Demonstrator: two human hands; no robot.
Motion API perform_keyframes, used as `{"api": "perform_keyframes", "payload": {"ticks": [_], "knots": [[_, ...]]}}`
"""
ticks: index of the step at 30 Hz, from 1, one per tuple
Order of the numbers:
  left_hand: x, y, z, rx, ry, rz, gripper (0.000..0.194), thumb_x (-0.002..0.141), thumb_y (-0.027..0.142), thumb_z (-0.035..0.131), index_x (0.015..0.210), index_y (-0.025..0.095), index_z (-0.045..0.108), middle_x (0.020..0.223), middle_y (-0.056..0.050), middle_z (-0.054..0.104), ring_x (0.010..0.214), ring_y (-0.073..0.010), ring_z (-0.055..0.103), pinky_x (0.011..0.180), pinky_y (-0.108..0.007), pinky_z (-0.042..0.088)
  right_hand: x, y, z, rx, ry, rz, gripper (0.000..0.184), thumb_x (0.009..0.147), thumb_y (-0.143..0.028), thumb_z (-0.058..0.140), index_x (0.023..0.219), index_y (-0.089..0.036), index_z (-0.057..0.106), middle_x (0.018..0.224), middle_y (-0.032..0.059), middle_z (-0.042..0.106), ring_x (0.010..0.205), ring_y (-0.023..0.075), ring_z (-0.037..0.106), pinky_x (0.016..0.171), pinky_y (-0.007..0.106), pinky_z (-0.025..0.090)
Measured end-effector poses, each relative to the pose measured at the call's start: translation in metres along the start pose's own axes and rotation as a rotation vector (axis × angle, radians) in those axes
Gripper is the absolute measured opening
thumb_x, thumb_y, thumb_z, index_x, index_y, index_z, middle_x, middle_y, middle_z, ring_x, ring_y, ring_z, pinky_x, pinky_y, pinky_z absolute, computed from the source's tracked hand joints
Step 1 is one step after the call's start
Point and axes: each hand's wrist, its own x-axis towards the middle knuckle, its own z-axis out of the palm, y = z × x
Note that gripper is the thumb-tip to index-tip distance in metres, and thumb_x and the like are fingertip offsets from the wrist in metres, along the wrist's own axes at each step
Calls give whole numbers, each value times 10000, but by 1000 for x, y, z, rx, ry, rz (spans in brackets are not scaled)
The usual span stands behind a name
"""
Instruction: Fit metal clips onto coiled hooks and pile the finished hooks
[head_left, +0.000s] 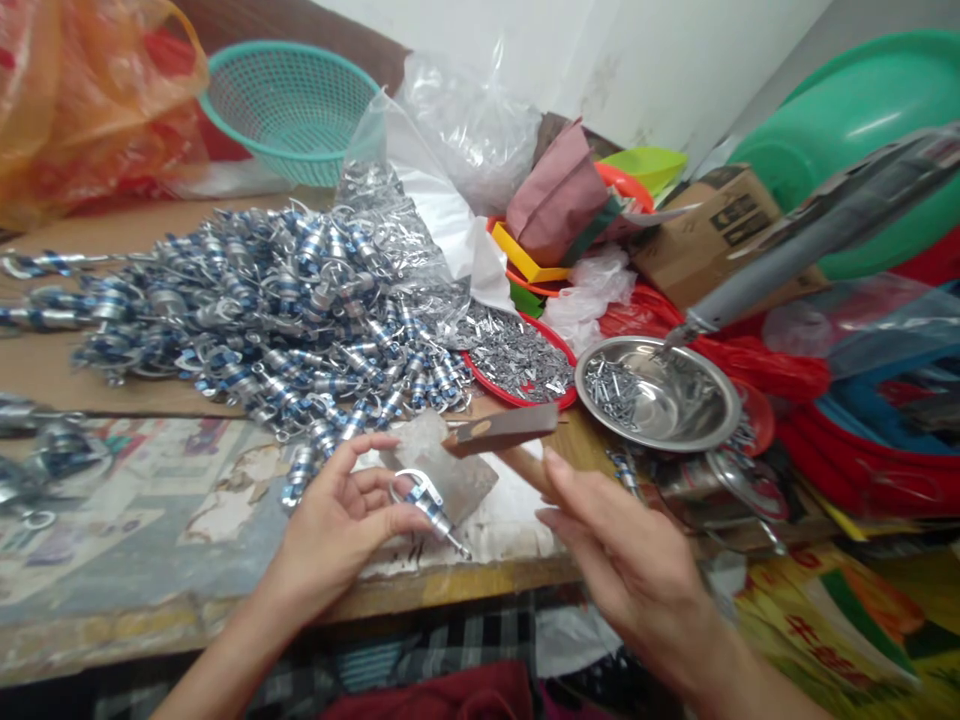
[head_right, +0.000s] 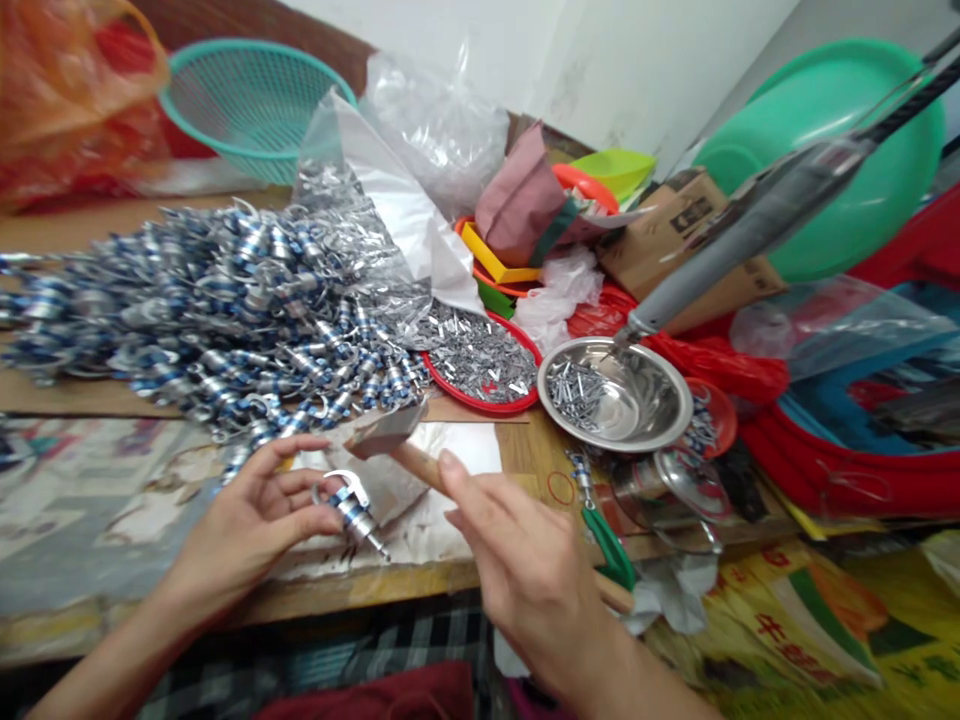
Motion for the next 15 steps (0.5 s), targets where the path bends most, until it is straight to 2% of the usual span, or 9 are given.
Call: {"api": "perform_keyframes", "payload": {"ticks": [3,6,9,11,12,15], "knots": [[-1,2,-1,0,-12,-5,612,521,110,771,1019,202,426,616,75,649,562,-110,637,565,-221,541,-6,1,8,-65,-167,18,579,839,-38,413,1369,-261,354,896,42,646,732,162,625,630,264,514],[1,1,-1,13,-29,0,608,532,115,770,1024,209,426,621,77,647,573,-108,635,569,-217,536,-9,0,13,-77,-73,5,595,834,-33,392,1375,-276,346,972,65,644,809,180,625,698,290,519],[3,-2,2,24,-30,16,619,527,121,776,1033,214,431,621,78,644,572,-110,634,572,-218,533,-9,-4,15,-67,-127,33,568,845,-52,383,1368,-272,363,904,61,656,751,176,630,668,286,527],[1,-1,2,35,-24,10,612,533,135,778,1035,213,437,625,74,643,583,-122,641,579,-234,539,-7,0,18,-7,-158,112,511,861,-101,405,1348,-255,400,937,64,664,779,177,641,688,287,535],[-1,1,0,44,-9,17,604,533,147,782,1030,212,446,629,70,643,595,-129,644,583,-238,541,-6,6,20,37,-126,163,479,866,-137,430,1333,-244,424,1003,70,662,845,182,643,730,293,535],[-15,18,-22,125,146,128,537,568,205,783,1016,231,489,695,62,657,653,-126,648,609,-210,534,-2,35,28,139,-5,332,430,851,-247,505,1279,-201,493,1185,89,610,1055,214,591,879,348,493]]}}
